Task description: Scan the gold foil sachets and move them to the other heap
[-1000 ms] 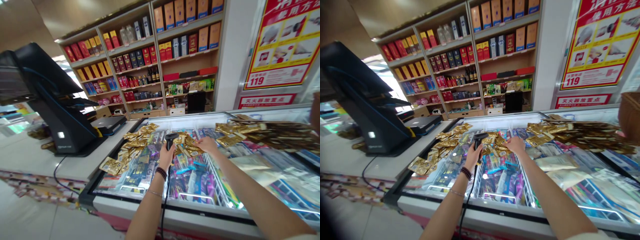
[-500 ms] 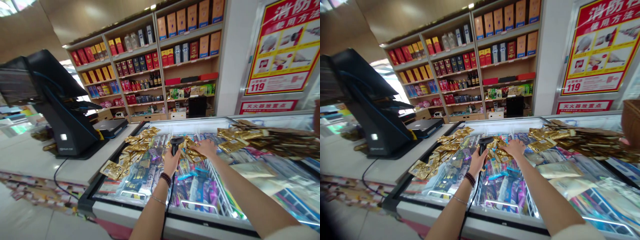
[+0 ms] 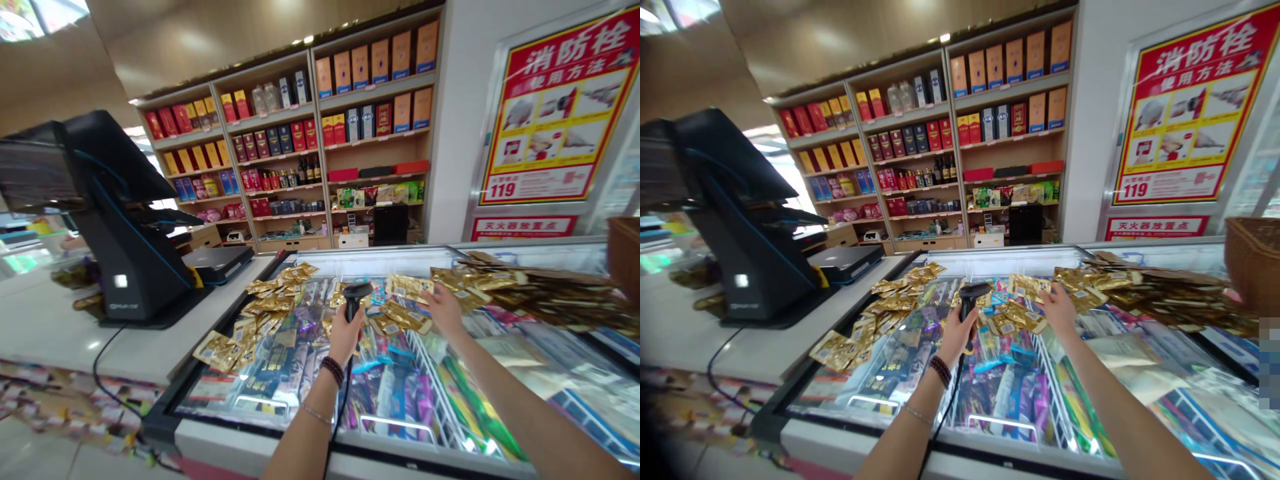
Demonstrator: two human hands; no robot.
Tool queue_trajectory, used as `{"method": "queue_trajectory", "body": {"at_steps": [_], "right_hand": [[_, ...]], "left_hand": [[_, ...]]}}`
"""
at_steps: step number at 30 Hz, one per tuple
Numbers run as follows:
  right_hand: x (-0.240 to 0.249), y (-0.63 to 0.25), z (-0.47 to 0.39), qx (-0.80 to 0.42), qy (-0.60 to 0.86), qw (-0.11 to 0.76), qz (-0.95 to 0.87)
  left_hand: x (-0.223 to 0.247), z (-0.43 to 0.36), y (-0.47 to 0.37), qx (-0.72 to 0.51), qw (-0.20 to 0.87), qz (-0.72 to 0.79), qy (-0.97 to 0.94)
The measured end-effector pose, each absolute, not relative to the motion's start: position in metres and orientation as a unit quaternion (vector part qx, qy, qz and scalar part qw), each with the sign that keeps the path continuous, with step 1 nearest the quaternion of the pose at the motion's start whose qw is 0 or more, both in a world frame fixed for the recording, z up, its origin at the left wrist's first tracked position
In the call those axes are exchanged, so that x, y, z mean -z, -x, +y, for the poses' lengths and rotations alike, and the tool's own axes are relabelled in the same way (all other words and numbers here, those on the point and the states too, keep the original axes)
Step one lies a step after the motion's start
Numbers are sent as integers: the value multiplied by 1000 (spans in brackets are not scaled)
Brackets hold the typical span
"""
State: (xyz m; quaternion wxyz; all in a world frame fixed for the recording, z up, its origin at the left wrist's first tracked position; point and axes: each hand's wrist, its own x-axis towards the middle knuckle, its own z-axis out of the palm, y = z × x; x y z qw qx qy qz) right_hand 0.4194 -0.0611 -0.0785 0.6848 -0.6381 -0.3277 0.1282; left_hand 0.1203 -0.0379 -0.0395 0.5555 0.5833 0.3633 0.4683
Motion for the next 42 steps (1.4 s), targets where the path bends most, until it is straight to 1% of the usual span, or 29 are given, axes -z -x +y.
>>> {"method": "queue_trajectory", "body": {"at_steps": [2, 6, 14, 25, 30, 42], "right_hand": [[83, -424, -71, -189, 584, 734, -291], [83, -422, -81, -204, 558, 757, -270], [81, -419, -80, -199, 568, 747, -283], [81, -415, -82, -200, 567, 750, -276], [85, -418, -80, -196, 570, 745, -286], [89, -419, -79, -188, 550, 764, -280]], "left_hand": [[38, -41, -124, -468, 571, 337, -584], [39, -51, -135, -453, 606, 295, -584], [50, -60, -146, -394, 603, 305, -623], [55, -60, -148, -420, 590, 299, -621], [56, -59, -146, -412, 591, 289, -631], [50, -61, -144, -406, 585, 295, -636]]}}
